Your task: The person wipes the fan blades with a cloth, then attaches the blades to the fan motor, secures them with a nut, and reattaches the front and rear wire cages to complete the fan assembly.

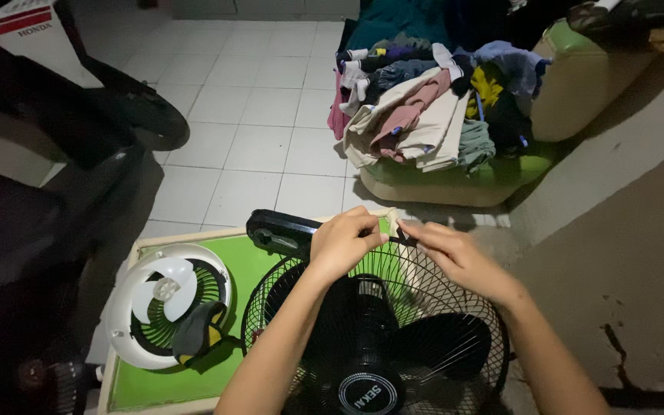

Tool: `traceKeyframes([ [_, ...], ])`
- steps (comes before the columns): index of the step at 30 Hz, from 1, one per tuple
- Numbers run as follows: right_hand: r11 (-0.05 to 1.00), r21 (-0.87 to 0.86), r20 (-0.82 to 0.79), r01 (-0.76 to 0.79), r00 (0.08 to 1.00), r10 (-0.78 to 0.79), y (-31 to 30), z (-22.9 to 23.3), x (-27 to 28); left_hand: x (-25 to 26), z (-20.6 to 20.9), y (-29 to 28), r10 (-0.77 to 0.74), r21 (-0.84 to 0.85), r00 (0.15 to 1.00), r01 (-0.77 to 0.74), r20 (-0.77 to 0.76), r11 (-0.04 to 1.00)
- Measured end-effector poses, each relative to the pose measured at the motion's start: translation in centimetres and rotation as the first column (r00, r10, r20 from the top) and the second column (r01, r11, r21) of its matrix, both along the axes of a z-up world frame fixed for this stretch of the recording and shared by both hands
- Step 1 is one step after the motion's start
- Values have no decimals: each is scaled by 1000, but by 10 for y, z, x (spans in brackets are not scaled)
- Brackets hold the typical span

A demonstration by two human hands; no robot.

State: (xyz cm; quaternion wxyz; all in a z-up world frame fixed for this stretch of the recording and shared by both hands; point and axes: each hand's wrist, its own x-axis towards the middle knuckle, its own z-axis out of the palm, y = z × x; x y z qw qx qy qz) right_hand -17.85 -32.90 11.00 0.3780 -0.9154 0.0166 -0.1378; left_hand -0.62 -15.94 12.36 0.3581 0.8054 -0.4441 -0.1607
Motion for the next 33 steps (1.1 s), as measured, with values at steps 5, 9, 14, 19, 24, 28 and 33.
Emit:
traceKeyframes([
  [5, 998, -60, -231, 27, 972, -40, -4, 9, 2, -4, 0, -2, -22, -15, 1000, 22, 4, 1000],
  [9, 993, -114, -203, -17, 979, -7, -6, 7, 0, -6, 1, -1, -40, -43, 998, 42, 49, 998],
  [14, 992, -79, 9, 102, 995, -101, 0, -7, -2, -5, 2, 5, -64, -47, 993, 69, 95, 997],
  [19, 997, -72, 113, -21, 993, 29, -3, -9, 5, -2, 2, 5, -66, -91, 994, 74, 92, 993],
  [24, 961, 268, -64, -68, 994, 89, -12, 2, 20, 1, 1, 5, -67, -41, 991, 72, 113, 997],
  [28, 993, 109, -20, -54, 998, 57, -5, 8, 26, 6, -1, 5, -51, -34, 996, 53, 68, 998],
  [33, 997, -12, 93, -78, 993, 78, 3, 12, 28, 8, -4, 9, -71, -112, 989, 87, 133, 990],
])
